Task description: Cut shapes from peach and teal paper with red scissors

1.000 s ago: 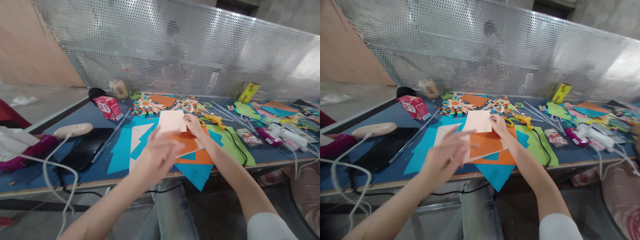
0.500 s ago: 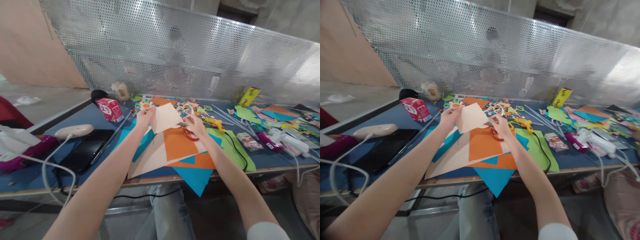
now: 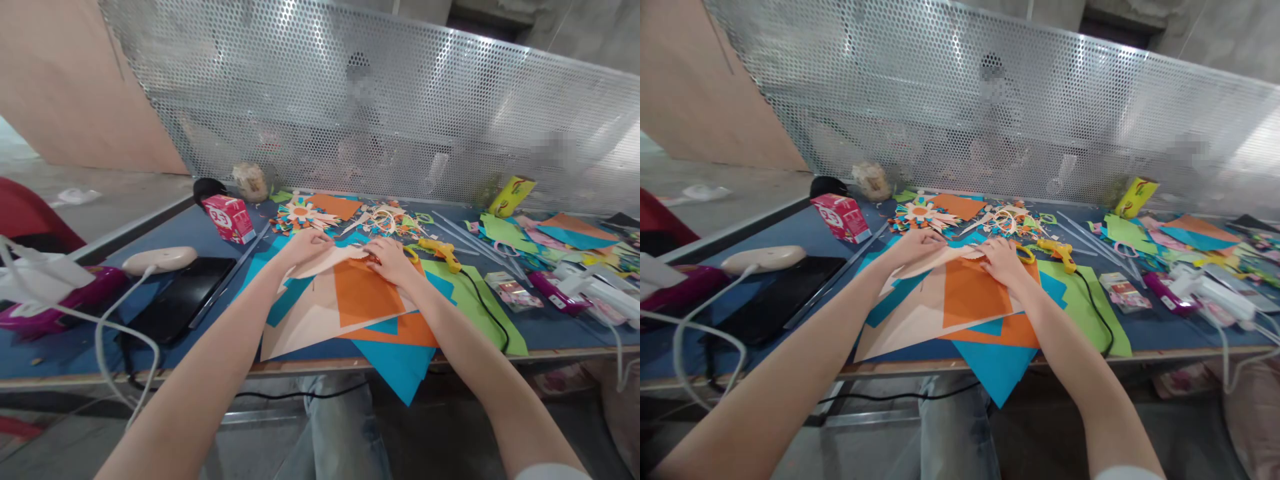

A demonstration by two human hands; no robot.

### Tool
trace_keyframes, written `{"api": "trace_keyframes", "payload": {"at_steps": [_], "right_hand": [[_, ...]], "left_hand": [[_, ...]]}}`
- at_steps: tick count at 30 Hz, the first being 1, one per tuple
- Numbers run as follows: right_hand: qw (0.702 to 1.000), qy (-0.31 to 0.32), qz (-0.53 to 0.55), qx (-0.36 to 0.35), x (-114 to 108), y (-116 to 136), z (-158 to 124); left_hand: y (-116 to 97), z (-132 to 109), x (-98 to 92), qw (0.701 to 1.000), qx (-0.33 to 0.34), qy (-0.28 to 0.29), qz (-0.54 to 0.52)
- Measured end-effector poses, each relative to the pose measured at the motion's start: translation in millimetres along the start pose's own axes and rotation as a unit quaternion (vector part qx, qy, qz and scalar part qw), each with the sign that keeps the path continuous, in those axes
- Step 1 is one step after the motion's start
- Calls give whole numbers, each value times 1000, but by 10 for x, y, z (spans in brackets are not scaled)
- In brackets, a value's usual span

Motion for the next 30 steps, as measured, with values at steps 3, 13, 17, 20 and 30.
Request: {"api": "trace_keyframes", "payload": {"at_steps": [3, 13, 17, 20, 30], "right_hand": [[998, 10, -61, -22, 62, 142, 28], [993, -55, -98, -24, -57, 207, 84], [991, -111, -71, -13, -210, 187, -20], [991, -125, -55, -14, -269, 191, -115], [999, -50, 13, -8, -186, 202, -137]], "left_hand": [[-179, -54, 209, 995, 41, 79, 37], [-176, -20, 68, 994, 63, -13, 85], [-118, -13, 38, 997, 50, -18, 56], [-99, -16, 91, 999, 34, -14, 19], [-177, -82, 315, 994, -1, 41, -104]]}}
Point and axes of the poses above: each hand's wrist, its own z-axis towards the middle knuckle, its own x-axis out of the palm, y = z × x, the point moved 8 cm from there along z, towards the middle knuckle, and after that the axes turned 8 degrees about x, right-handed, at the moved point
